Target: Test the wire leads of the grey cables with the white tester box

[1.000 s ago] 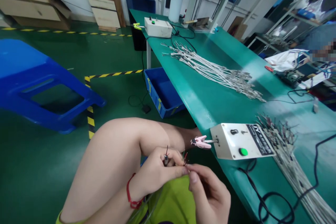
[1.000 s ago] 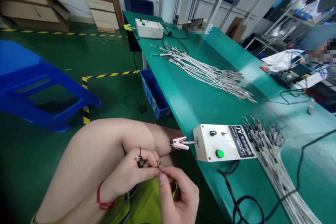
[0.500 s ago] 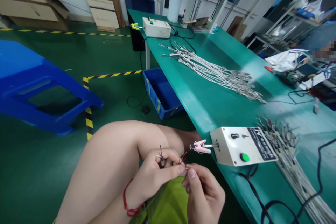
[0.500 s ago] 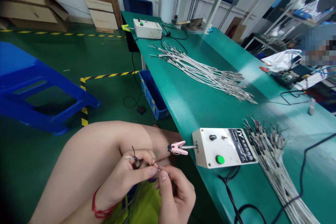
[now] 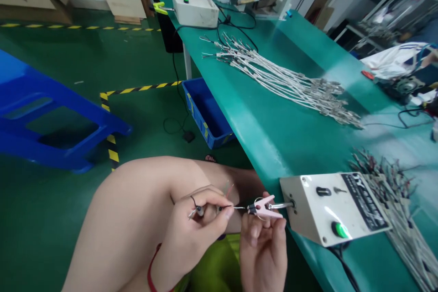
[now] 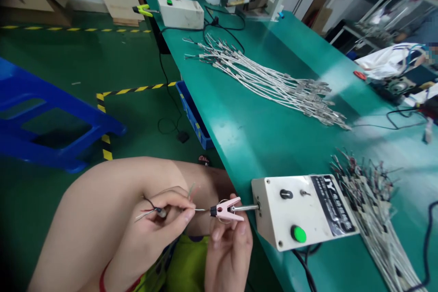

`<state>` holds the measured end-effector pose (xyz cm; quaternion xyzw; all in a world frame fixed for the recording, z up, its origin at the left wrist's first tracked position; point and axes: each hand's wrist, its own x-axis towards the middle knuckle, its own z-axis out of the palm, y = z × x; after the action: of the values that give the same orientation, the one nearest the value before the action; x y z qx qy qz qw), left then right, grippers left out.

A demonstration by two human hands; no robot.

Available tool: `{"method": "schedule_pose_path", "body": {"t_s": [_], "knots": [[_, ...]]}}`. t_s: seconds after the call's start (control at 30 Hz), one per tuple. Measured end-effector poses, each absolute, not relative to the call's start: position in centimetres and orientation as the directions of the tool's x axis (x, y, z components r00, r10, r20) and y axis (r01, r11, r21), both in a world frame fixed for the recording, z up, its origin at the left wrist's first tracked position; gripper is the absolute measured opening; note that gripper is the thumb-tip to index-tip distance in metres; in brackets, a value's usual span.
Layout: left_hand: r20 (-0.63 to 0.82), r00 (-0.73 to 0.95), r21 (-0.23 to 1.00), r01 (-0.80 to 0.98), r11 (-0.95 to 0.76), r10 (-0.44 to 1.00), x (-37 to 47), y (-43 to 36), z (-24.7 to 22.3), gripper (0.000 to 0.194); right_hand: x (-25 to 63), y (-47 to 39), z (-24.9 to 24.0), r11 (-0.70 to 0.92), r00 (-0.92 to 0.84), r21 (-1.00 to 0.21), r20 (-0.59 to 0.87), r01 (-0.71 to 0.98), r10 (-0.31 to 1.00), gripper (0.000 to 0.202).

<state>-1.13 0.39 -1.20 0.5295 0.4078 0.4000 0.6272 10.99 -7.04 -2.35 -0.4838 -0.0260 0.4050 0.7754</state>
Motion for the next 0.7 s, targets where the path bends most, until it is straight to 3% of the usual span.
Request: {"method": "schedule_pose_path", "body": {"t_s": [0.23,0.47,0.7], "knots": [[-0.012,0.309,0.996,-0.083,0.039,0.951,-0.9,0.4,-1.3,0.018,10.3,-6.0,-2.1,0.261,0.72,-0.741,-0.402,-0.619,0.566,0.032],[-0.024,0.34,0.994,-0.091,0.058,0.94,-0.2,0.2,-1.2,0.018,10.6,-6.1,-2.0,0.274,0.692,-0.695,-0.433,-0.664,0.578,0.025],[-0.027,0.324,0.999,-0.013,0.033,0.946,0.2,-0.1,-1.4,0.02,10.8,-6.4,-2.4,0.229,0.698,-0.747,-0.401,-0.624,0.594,0.028]]}}
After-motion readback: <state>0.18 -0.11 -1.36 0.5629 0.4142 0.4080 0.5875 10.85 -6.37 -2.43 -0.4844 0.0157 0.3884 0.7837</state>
